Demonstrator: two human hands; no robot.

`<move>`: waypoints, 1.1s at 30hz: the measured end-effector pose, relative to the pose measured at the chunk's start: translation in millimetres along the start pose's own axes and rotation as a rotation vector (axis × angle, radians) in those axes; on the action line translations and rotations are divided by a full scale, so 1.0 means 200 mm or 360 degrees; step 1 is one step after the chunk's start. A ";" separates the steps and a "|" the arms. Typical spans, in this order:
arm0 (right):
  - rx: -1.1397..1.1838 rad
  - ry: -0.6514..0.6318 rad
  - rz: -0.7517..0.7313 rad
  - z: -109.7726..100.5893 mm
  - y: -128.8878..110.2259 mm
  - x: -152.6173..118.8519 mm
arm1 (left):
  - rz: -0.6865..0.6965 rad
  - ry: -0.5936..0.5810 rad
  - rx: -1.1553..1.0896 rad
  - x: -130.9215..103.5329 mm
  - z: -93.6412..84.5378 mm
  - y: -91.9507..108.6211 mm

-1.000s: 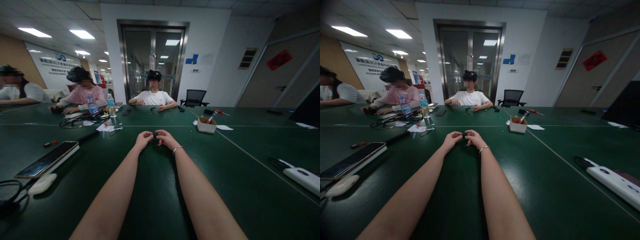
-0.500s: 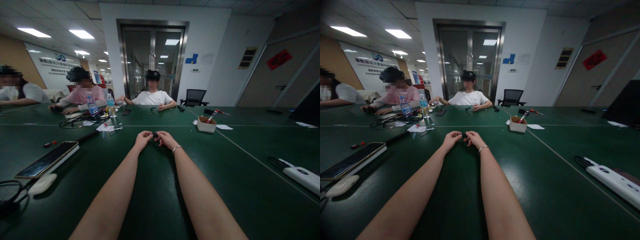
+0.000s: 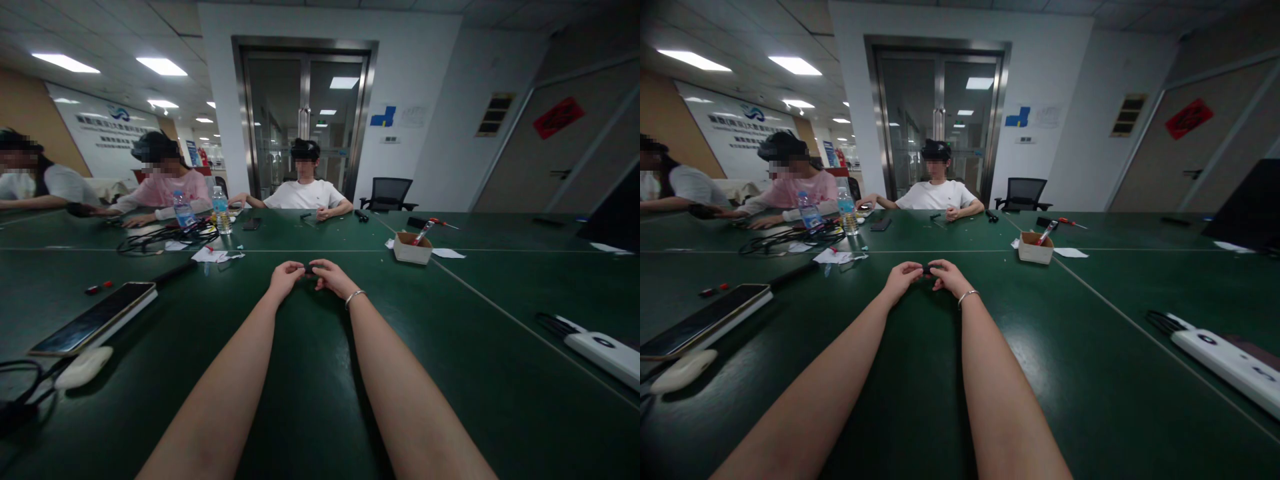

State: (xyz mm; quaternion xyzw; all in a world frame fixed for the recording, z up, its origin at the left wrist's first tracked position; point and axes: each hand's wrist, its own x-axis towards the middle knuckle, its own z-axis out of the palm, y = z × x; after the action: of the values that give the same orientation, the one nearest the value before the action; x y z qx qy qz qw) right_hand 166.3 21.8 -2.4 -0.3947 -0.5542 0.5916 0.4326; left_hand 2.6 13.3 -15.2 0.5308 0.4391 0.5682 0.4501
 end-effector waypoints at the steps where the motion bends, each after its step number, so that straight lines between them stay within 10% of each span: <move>1: 0.0012 -0.0002 0.0001 0.00 0.00 0.00 | -0.0021 0.0011 -0.0017 0.00 0.00 0.00; 33: 0.0127 0.0113 0.0051 0.01 -0.02 -0.02 | -0.0154 0.0045 -0.0036 0.00 0.02 0.03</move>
State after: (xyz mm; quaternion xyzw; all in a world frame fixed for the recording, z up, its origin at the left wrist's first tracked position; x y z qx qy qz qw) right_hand 166.1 17.1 1.5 -0.4067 -0.5081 0.6056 0.4579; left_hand 6.4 12.1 -8.1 0.4956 0.4641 0.5583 0.4768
